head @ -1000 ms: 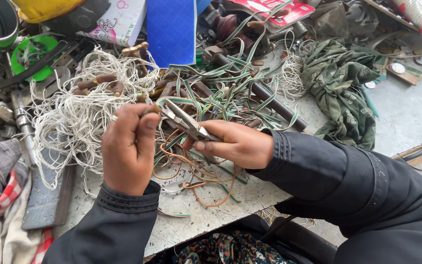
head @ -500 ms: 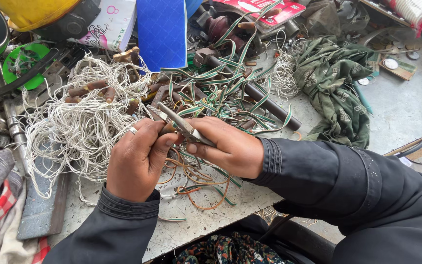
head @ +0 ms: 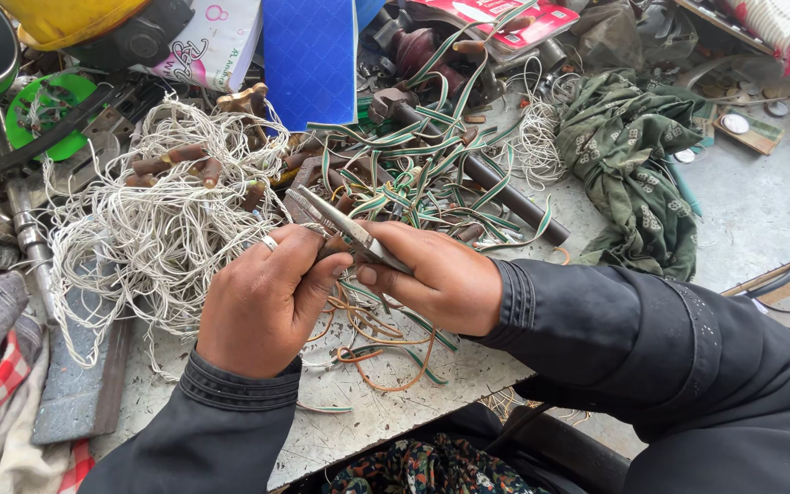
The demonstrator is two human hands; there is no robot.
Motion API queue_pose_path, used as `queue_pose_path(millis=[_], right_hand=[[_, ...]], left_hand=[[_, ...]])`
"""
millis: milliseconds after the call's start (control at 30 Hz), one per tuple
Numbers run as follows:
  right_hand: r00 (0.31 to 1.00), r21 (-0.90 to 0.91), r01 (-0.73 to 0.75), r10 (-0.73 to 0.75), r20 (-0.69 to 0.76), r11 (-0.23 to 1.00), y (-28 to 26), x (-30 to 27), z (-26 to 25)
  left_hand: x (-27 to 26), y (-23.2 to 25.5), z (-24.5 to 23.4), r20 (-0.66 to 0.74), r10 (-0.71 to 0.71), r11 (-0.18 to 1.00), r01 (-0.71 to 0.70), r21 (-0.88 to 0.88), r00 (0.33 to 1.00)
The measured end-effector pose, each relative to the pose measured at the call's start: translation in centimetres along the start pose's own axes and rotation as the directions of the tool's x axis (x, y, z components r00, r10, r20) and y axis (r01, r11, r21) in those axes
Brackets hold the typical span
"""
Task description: The person uses pliers to strip the insulation from multiple short pieces of electrical wire. They repeatedly pick up a wire, grip it with the pliers, and pull the insulation off to expose the copper conductor, then place the stripped wire on the table.
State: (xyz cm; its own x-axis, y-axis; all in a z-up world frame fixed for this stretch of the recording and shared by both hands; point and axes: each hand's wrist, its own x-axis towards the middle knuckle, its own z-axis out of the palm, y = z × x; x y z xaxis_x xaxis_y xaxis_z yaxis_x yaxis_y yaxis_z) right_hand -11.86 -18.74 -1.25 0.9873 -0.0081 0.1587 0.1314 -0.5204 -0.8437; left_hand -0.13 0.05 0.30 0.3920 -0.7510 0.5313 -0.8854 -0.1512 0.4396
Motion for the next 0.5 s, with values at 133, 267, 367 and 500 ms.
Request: queue_pose_path(millis=[133, 267, 367, 500], right_hand=[[0.982, -0.077, 0.174, -0.179, -0.064, 0.982, 0.1, -0.2, 0.1], [0.978, -0.184, 0.163, -0.184, -0.101, 0.969, 0.0, 0.0, -0.3], [0.975, -0.239, 0.155, -0.187, -0.119, 0.959, 0.0, 0.2, -0.6], [0.967, -0.254, 0.198, -0.231, -0.107, 0.947, -0.2, 0.1, -0.6]], left_hand=[[-0.1, 0.2, 0.0, 0.002, -0.019, 0.999, 0.019, -0.040, 1.000], [0.1, 0.6, 0.0, -0.031, -0.062, 0.996, 0.060, -0.060, 0.998], [0.1, 0.9, -0.1, -0.083, -0.093, 0.994, 0.089, -0.058, 0.992], [-0.1, 1.1, -0.2, -0.154, -0.072, 0.995, 0.061, -0.073, 0.985]])
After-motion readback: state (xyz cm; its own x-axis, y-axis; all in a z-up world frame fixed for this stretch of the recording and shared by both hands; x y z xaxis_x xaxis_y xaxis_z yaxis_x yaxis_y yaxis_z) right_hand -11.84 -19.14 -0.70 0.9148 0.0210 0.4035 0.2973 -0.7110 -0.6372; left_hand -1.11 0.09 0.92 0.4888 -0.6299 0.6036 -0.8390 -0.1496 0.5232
